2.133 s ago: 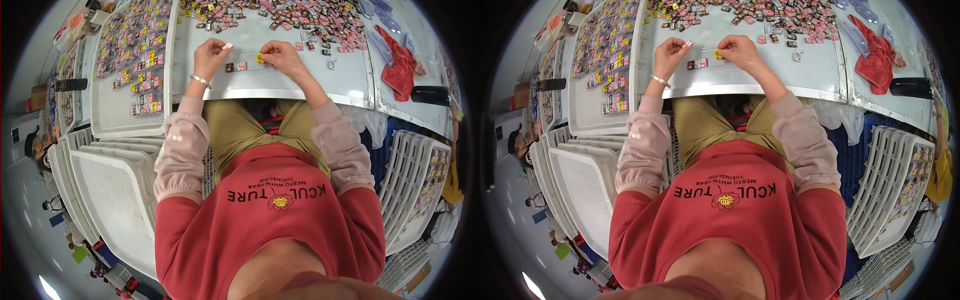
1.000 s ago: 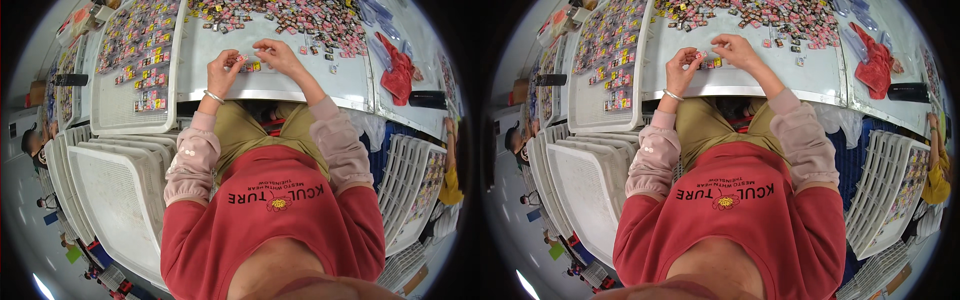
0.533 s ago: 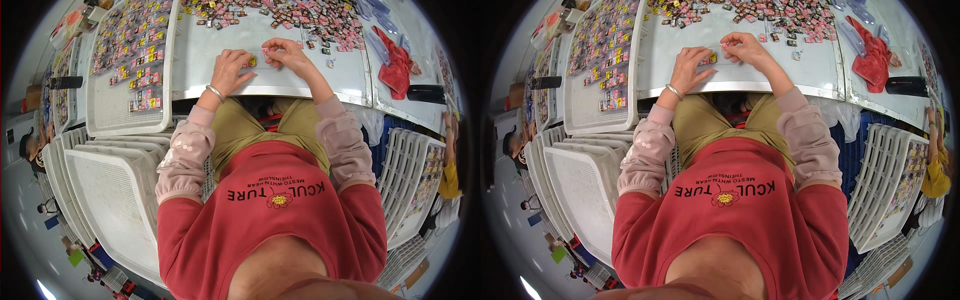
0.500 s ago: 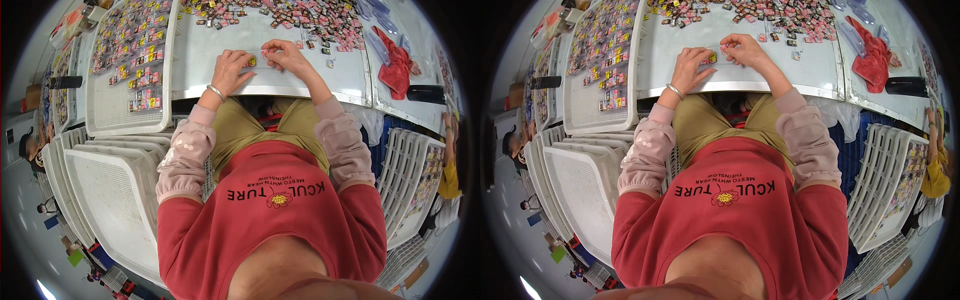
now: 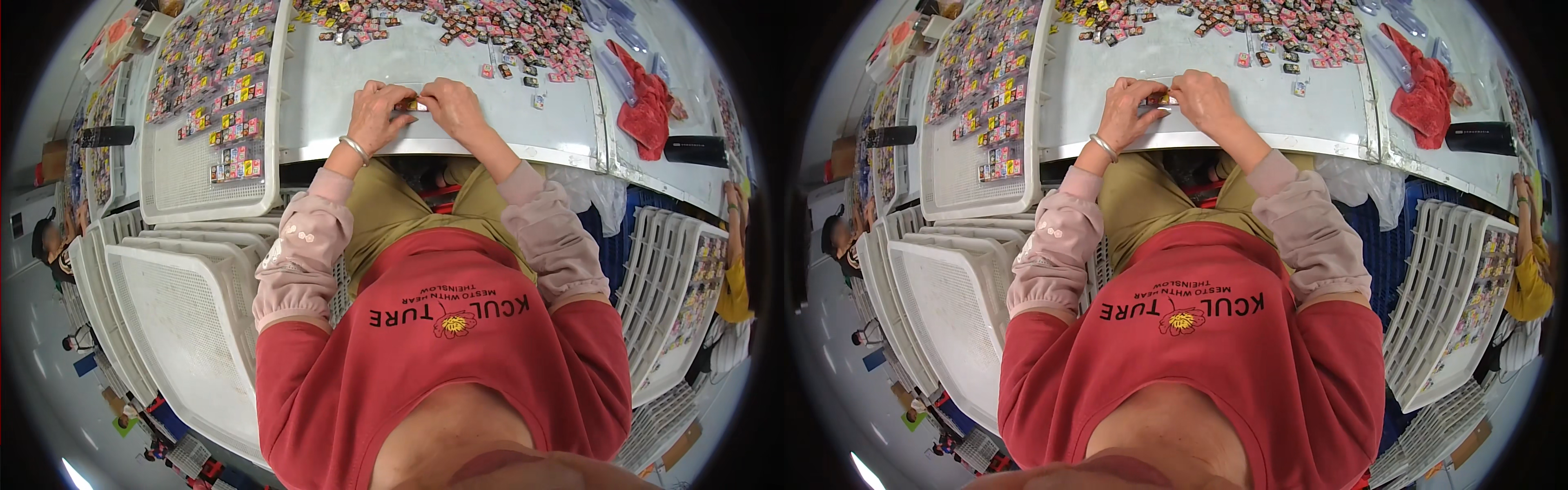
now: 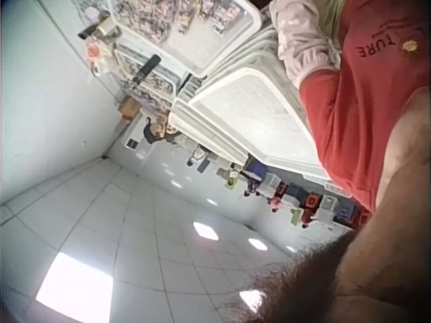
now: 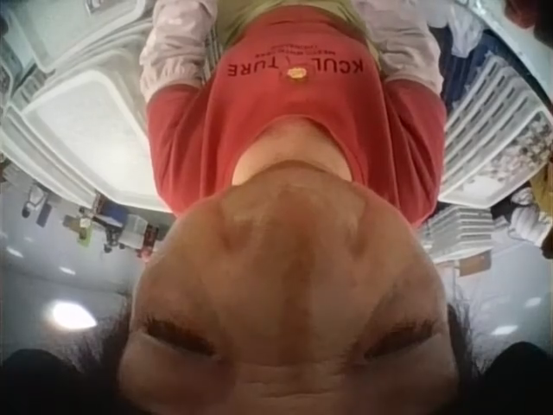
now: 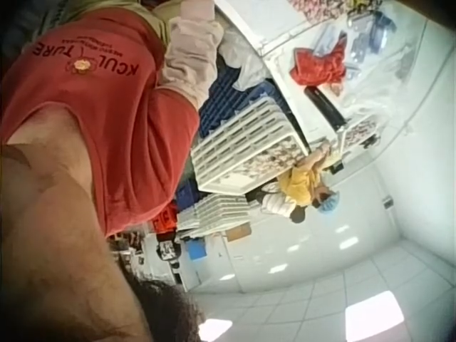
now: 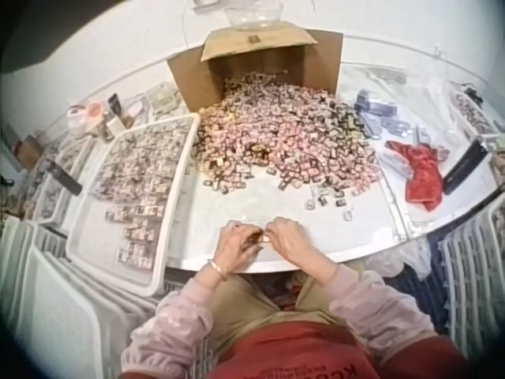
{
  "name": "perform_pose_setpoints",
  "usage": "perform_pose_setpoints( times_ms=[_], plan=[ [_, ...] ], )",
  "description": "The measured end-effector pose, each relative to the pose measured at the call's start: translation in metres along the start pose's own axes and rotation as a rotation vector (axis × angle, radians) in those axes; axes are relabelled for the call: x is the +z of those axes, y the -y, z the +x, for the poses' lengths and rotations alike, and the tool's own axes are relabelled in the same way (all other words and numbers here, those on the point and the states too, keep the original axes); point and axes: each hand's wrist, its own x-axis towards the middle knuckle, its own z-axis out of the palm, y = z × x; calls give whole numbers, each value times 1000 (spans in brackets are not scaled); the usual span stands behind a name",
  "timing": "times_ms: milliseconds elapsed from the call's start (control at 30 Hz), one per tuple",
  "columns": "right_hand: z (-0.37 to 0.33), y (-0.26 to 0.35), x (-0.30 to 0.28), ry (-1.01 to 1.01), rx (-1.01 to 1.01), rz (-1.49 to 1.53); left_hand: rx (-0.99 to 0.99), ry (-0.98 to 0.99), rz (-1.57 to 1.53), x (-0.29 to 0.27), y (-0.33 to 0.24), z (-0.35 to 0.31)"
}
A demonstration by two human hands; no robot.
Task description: Sort small colorful plastic components and place them into a partitioned tray.
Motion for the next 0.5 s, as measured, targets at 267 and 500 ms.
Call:
perform_pose_setpoints(
  times_ms=[267, 500],
  plan=[
    [-19, 4, -5, -34, -222, -157, 158, -75, 229, 6, -13, -10],
    [-10, -23, -3, -56, -181, 190, 154, 24, 182, 11, -17, -22]
  ],
)
